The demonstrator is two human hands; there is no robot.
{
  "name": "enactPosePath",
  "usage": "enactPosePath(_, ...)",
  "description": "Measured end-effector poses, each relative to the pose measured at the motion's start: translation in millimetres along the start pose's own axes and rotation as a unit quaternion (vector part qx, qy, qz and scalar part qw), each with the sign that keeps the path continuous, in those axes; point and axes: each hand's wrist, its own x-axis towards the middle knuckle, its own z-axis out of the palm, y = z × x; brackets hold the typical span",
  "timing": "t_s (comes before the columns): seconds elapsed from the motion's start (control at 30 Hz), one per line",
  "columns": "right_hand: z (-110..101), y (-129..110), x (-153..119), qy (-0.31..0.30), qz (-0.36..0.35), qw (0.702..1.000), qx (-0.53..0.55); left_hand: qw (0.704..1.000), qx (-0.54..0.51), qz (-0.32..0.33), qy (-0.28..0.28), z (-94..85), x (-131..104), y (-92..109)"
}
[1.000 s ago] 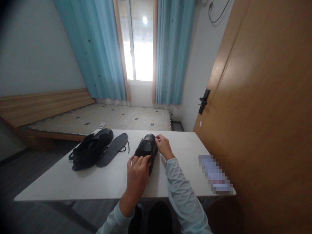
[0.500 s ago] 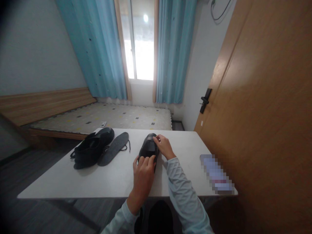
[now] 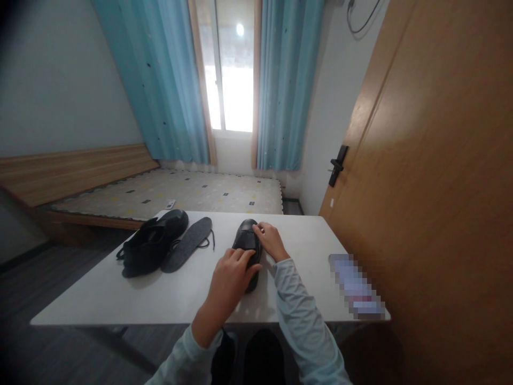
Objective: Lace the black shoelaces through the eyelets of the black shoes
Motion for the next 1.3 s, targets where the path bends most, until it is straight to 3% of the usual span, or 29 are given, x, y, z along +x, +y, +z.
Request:
enactPosePath(0.17,0.0,-0.9,-0.5,0.001,-0.010,1.000,-0.002,0.999,0.031,-0.039,0.020,-17.5,33.6,-46.4)
enactPosePath(0.37,-1.0,-1.9,-0.8,0.002,-0.014,1.000,-0.002,0.978,0.080,-0.165,-0.099,12.2,55.8,-115.2)
enactPosePath(0.53,-0.7,-3.7,-1.2,0.005,-0.015,1.000,0.008,0.963,0.089,-0.204,-0.152,27.9,50.4,-147.5)
enactPosePath(0.73,0.3,-2.8,-1.7,0.010,-0.018,1.000,0.004,0.953,0.098,-0.234,-0.165,27.4,46.4,-154.2)
enactPosePath(1.0,1.6,-0.6,-1.1,0.012,-0.018,1.000,-0.009,0.947,0.099,-0.282,-0.116,30.7,47.7,-156.1)
enactPosePath(1.17,1.7,-0.6,-0.9,0.015,-0.016,1.000,-0.009,0.953,0.113,-0.281,-0.026,27.9,48.3,-152.6)
enactPosePath(1.3,1.9,-0.8,-0.4,0.015,-0.022,1.000,-0.010,0.967,0.121,-0.210,0.082,21.2,51.2,-144.3)
